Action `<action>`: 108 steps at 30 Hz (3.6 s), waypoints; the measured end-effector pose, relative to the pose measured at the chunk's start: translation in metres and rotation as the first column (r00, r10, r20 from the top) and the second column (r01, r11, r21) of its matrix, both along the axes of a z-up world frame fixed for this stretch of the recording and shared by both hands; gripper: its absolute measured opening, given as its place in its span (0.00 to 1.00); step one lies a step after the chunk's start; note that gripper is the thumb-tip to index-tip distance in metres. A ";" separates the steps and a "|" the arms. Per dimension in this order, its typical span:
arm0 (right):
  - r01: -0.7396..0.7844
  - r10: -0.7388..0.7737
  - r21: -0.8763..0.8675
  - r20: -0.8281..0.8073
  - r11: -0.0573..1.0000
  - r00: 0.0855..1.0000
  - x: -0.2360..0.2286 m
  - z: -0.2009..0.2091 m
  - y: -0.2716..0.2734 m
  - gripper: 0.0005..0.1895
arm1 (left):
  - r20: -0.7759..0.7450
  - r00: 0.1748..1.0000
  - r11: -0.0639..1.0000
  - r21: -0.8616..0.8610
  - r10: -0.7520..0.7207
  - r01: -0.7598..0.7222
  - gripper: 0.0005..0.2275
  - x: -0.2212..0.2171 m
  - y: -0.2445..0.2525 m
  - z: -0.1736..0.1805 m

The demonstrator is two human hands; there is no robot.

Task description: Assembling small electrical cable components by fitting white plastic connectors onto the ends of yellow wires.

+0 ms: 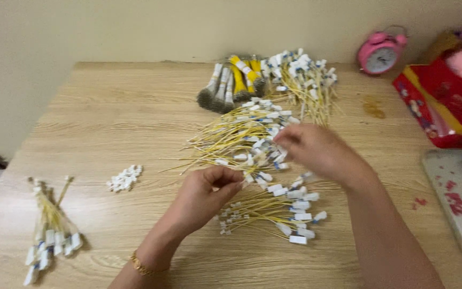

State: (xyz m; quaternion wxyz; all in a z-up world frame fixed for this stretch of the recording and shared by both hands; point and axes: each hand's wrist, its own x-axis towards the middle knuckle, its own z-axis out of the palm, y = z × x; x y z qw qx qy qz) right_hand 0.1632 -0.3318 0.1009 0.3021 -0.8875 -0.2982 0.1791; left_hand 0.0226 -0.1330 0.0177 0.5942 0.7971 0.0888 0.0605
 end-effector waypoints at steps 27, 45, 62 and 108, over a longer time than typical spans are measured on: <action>-0.488 -0.005 0.235 0.905 0.841 0.426 -0.026 -0.004 0.013 0.05 | 0.502 0.862 0.900 0.405 -0.073 -0.159 0.06 0.019 -0.004 0.046; -0.389 0.204 0.358 0.456 0.849 0.866 -0.037 -0.028 0.039 0.07 | 0.463 0.885 0.869 0.413 0.058 -0.273 0.03 0.004 0.016 0.007; -0.148 0.109 0.442 0.112 0.885 0.988 -0.044 -0.035 0.042 0.06 | 0.368 0.908 0.979 -0.033 0.201 -0.203 0.05 0.001 0.006 0.005; 0.056 0.072 0.509 -0.229 0.859 0.971 -0.031 -0.037 0.029 0.06 | 0.418 0.889 0.982 -0.036 0.185 -0.187 0.09 0.007 0.005 0.019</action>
